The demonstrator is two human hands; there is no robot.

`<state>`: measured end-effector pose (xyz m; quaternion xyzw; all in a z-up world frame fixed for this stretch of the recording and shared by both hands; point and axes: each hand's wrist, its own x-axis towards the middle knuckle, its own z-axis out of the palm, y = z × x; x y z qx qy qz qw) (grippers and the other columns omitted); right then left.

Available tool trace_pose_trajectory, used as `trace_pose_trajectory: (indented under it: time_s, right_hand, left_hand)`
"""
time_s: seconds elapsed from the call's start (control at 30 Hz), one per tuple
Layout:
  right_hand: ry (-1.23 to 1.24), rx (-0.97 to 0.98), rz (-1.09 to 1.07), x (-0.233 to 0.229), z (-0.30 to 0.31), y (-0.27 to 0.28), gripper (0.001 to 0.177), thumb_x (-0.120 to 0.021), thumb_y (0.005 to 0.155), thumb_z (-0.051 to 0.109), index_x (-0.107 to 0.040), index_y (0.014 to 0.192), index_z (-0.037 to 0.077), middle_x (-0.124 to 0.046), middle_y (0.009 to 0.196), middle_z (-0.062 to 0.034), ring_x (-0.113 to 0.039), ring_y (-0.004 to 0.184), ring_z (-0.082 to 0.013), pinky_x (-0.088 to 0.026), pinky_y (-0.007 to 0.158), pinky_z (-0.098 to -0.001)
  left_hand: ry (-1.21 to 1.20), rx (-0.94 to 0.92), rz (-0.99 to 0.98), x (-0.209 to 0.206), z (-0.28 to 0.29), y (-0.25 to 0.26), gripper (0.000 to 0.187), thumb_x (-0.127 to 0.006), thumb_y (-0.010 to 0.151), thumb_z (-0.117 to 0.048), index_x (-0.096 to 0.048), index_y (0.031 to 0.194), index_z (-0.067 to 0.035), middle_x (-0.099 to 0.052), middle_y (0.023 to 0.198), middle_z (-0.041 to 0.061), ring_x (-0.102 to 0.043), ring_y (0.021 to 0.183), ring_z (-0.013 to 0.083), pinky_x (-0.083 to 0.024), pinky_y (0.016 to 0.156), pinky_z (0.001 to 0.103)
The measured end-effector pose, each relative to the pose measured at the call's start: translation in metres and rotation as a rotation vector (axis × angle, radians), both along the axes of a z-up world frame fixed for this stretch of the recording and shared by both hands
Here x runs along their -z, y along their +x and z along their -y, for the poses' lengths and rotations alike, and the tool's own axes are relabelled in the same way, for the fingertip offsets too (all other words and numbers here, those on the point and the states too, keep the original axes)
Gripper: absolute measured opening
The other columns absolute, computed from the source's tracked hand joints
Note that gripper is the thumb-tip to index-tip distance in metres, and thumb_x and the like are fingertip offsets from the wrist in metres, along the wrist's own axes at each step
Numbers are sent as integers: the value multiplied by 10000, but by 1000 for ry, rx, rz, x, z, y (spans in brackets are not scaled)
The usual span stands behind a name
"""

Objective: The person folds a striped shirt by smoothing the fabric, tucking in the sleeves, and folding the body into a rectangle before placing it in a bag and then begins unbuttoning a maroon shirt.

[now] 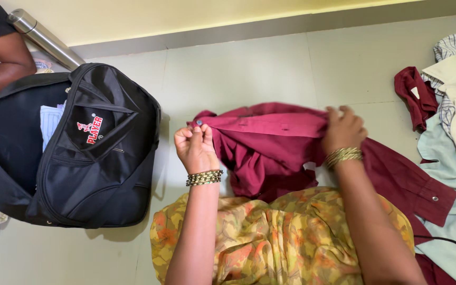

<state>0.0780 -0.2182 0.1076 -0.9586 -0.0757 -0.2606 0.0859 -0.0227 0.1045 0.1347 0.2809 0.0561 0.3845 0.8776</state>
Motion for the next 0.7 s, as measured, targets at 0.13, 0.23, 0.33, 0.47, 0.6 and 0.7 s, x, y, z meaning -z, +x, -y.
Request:
trace_pose_trajectory:
  time_s: [0.13,0.23,0.33,0.47,0.6,0.7]
  right_hand:
    - [-114,-523,-126,9,-76,-80,110,-692,778,221,-743,807,128,-713,872,-98,-655,845,-304,-530,755,-491]
    - [-232,-999,-502,45,-135,-134,321,-664,812,231,-742,1123,250,-634,1265,-96,-575,1187,-351,-510,915,-570]
    - [-245,-903,-694,94,-138,-125,498,-704,794,404,-669,1286,343,-423,1497,-99,-382,1372,-386,-436,943,-657]
    - [-429,-618,-863,158,-125,-88,315,-590,952,352,-694,1249,338,-520,1480,-52,-501,1356,-304,-468,1012,-590]
    - [-736,-476,-997,167,-91,-52,360,-447,1045,254,-705,1290,200,-620,1447,-52,-585,1330,-289,-389,1084,-617]
    - [-987,-327,-1048,122,-47,-31,462,-545,1011,361,-578,1450,219,-454,1575,-83,-391,1481,-314,-158,1174,-685]
  left_hand:
    - [-1,-64,-229,62,-15,13,257,-618,910,128,-508,893,-104,-615,941,40,-675,843,181,-610,808,363]
    - [-50,-117,-403,98,-30,12,251,-619,923,121,-513,903,-105,-595,905,70,-676,792,181,-629,805,363]
    - [81,-163,-394,119,-51,13,244,-604,929,124,-504,916,-98,-599,930,49,-663,778,171,-615,785,344]
    - [92,-216,-436,155,-75,19,256,-601,902,140,-501,902,-95,-582,900,39,-668,763,175,-647,777,358]
    - [-4,-279,-537,215,-95,39,268,-544,854,180,-499,894,-81,-567,822,76,-663,675,197,-615,631,345]
    - [-35,-311,-591,245,-95,45,274,-502,835,215,-495,881,-55,-555,793,95,-649,627,207,-610,575,349]
